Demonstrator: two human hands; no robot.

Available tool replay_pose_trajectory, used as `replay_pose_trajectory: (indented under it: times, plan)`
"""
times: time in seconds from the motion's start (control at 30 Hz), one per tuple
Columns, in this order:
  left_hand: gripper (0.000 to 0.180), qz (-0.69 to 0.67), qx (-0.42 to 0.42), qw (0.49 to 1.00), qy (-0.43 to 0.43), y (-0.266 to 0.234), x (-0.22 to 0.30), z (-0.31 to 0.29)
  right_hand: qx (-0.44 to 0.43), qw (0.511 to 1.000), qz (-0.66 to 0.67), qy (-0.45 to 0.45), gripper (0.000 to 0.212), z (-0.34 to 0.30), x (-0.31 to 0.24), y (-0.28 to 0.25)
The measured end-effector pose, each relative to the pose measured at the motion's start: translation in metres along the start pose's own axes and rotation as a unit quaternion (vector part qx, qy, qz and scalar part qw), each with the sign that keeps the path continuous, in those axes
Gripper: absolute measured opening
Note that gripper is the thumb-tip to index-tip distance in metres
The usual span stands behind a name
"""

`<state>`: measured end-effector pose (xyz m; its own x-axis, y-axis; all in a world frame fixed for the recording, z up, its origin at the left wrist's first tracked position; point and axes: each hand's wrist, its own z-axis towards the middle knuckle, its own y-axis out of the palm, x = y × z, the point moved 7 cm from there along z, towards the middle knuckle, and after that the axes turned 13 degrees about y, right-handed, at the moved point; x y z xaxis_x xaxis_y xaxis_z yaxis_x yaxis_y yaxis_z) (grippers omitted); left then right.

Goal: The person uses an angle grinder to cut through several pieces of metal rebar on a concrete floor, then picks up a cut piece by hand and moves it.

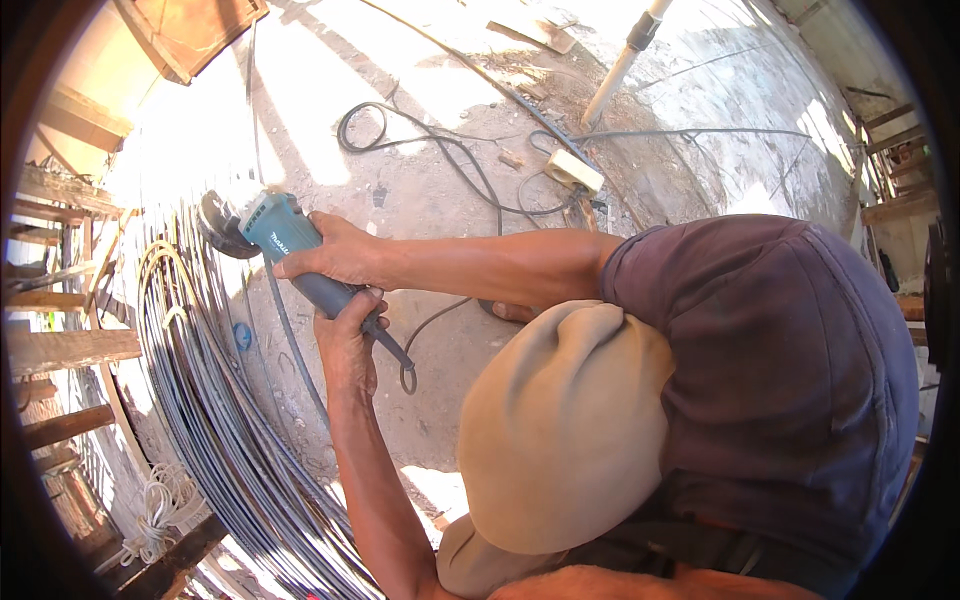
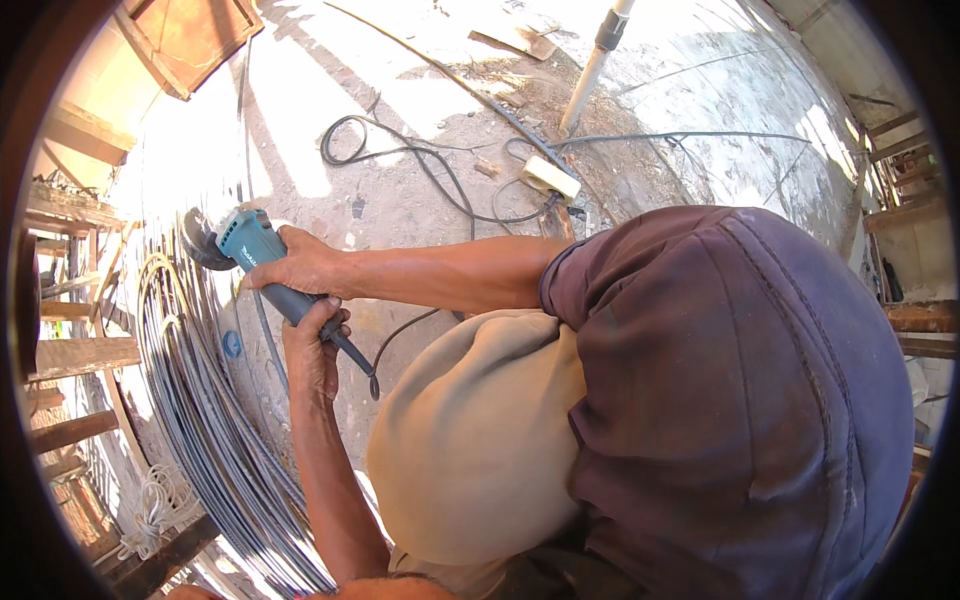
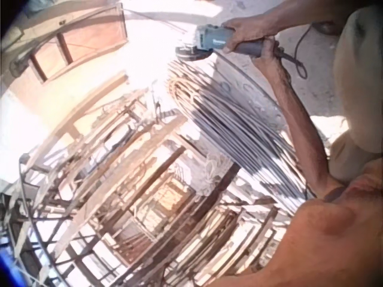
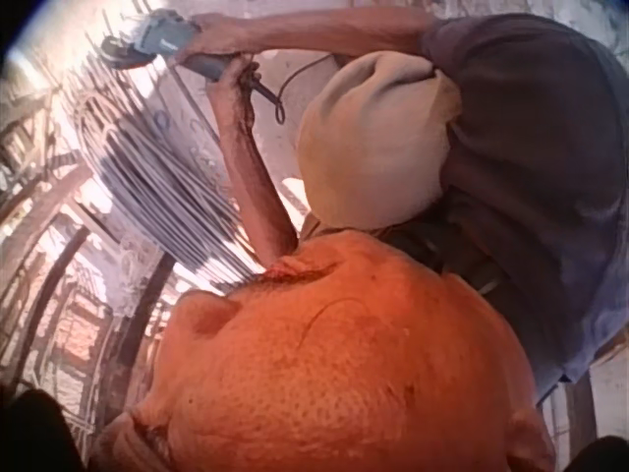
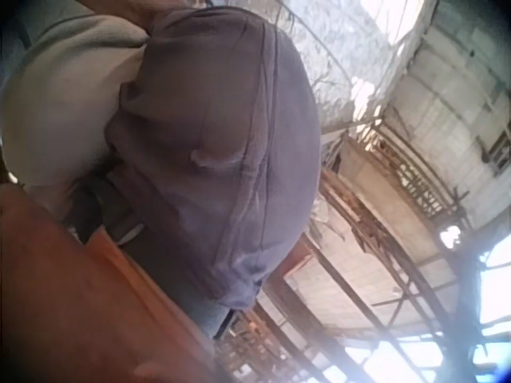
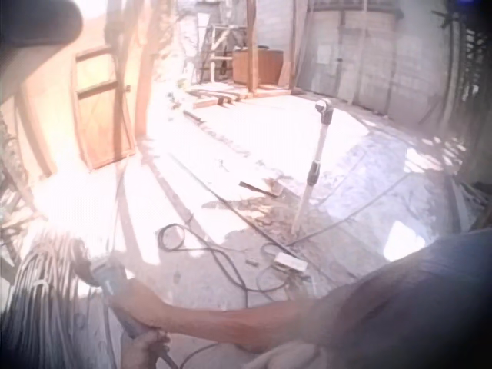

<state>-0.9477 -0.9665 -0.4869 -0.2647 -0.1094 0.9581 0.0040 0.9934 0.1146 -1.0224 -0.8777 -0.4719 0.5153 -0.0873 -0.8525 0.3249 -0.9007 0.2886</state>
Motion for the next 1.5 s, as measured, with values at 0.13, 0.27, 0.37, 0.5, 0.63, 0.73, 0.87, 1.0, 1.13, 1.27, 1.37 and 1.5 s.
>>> replay_pose_trajectory:
  times: [0.13,0.27,0.37,0.5,0.63,0.73,0.87,1.0,1.13,1.27,1.37,1.5]
  plan:
    - [0.041,-0.058,-0.025,0.998,0.03,0.003,0.003,-0.006,-0.194,0.956,0.22,-0.019,0.084,0.004,0.002,0.006]
    - [0.043,-0.068,-0.045,0.996,0.02,0.004,-0.012,-0.008,-0.154,0.951,0.262,0.053,0.066,0.017,0.023,0.006]
    - [0.044,-0.052,-0.056,0.997,0.011,0.014,-0.02,-0.008,-0.196,0.92,0.325,0.099,0.068,0.016,0.031,-0.004]
    - [0.044,-0.017,-0.07,0.997,-0.005,0.029,-0.026,-0.006,-0.174,0.933,0.306,0.073,0.073,0.022,0.038,-0.015]
    - [0.04,-0.006,-0.083,0.997,-0.007,0.039,-0.025,-0.001,-0.116,0.952,0.275,0.069,0.08,0.024,0.042,-0.028]
    - [0.039,0.009,-0.086,0.996,0.003,0.041,-0.03,0.001,-0.114,0.958,0.257,0.057,0.079,0.024,0.04,-0.031]
    - [0.038,0.018,-0.057,0.998,0.004,0.043,-0.023,-0.003,-0.13,0.951,0.264,0.1,0.076,0.03,0.041,-0.026]
    - [0.037,0.07,-0.044,0.997,0.011,0.042,-0.027,0.003,-0.056,0.97,0.234,0.035,0.073,0.04,0.045,-0.05]
    - [0.034,0.164,-0.007,0.986,0.011,0.036,-0.038,-0.007,0.06,0.996,0.029,0.067,0.058,0.021,0.046,-0.05]
    - [0.072,0.377,-0.083,0.921,0.055,0.031,-0.031,-0.014,0.017,0.991,-0.01,0.134,0.048,0.034,0.055,-0.08]
    - [0.069,0.464,-0.103,0.879,0.025,-0.001,0.016,-0.03,-0.06,0.99,-0.028,0.121,0.044,0.038,0.036,-0.087]
    - [0.06,0.649,0.075,0.738,0.168,-0.079,0.019,-0.065,-0.08,0.961,-0.225,0.137,0.057,0.049,0.013,-0.099]
